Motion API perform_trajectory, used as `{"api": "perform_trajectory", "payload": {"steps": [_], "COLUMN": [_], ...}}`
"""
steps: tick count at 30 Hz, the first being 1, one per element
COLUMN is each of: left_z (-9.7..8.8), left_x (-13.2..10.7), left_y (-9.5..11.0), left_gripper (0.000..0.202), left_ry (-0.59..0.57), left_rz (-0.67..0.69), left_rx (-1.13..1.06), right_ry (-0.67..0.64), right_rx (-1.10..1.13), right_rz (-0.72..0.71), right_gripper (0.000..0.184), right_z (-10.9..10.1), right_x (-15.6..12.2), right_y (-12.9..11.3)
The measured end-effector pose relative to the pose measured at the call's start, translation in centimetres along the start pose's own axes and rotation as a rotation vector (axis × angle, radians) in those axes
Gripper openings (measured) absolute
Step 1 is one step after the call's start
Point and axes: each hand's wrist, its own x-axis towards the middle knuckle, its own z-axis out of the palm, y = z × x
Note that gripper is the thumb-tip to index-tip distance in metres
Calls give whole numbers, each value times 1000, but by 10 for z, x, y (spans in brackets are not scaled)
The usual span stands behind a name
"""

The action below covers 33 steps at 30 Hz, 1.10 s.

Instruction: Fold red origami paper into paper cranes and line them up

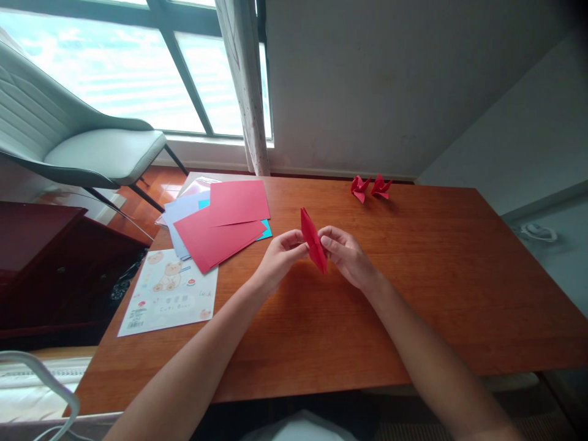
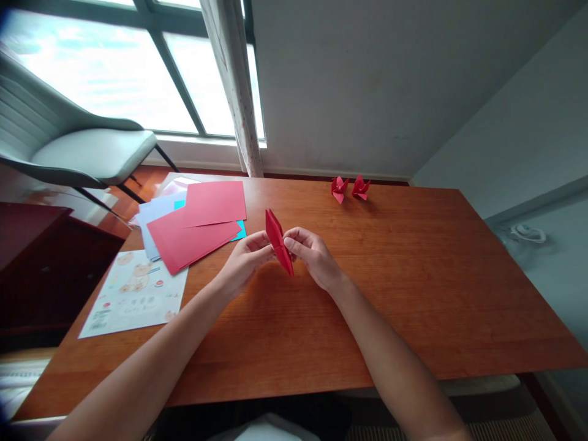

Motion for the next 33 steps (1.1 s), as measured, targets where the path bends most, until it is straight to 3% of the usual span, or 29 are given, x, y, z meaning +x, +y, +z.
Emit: {"api": "perform_trajectory", "payload": {"steps": [15, 23, 33], "left_z": [2, -1, 2], "left_x": [2, 2, 1], "left_y": [1, -1, 3], "left_gripper": [30, 27, 23], "left_ry": [78, 116, 135], "left_rz": [126, 110, 124], "left_rx": [114, 80, 82], "right_ry": [135, 139, 269], "right_rx": [-357, -171, -103], "right_rz": [-180, -129, -176], "right_gripper": [23, 26, 28], "right_z": [7, 8, 7], "right_x": [0, 0, 4], "right_y": [5, 6, 15]}}
